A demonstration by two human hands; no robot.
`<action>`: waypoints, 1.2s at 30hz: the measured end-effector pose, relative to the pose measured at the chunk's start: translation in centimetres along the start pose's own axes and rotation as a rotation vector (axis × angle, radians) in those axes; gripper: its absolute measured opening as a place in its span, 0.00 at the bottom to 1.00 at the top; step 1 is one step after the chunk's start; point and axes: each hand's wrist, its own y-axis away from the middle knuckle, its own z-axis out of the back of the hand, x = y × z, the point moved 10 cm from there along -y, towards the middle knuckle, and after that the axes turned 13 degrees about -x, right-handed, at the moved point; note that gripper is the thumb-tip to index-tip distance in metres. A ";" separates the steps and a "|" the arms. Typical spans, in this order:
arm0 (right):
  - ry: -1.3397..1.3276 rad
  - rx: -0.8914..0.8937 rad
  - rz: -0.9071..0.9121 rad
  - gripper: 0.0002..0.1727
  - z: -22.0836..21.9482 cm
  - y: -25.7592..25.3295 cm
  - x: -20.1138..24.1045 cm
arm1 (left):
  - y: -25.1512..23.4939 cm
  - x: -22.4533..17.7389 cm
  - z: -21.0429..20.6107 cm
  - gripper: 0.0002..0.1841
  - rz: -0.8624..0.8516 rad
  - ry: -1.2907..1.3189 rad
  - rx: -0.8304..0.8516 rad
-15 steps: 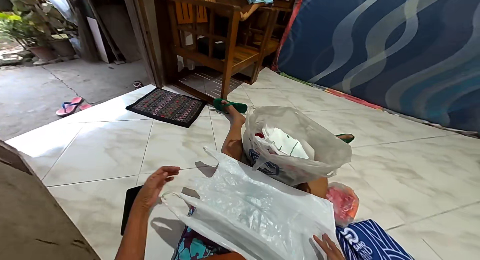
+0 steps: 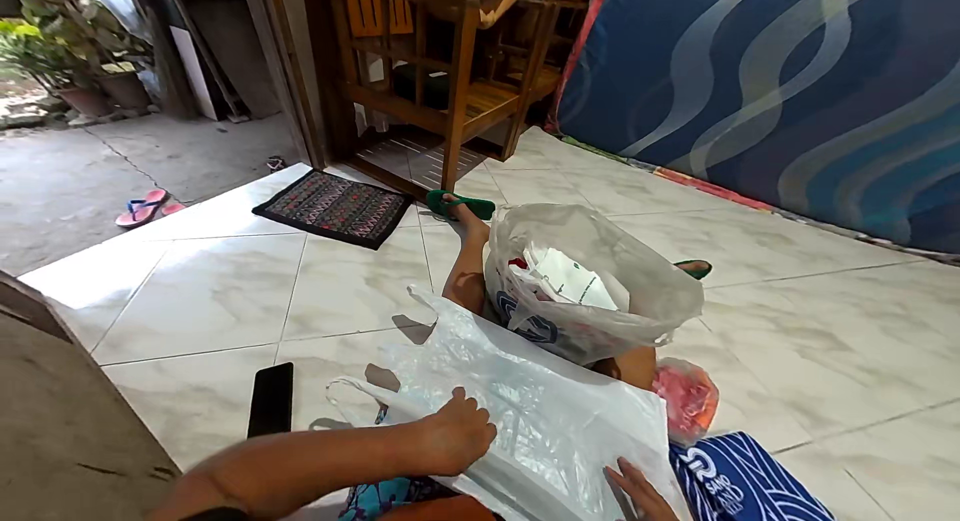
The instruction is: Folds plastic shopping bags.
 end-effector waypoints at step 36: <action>0.546 -0.645 0.170 0.38 2.9 8.2 -8.5 | 8.3 25.1 -5.3 0.42 -0.068 -0.365 -0.891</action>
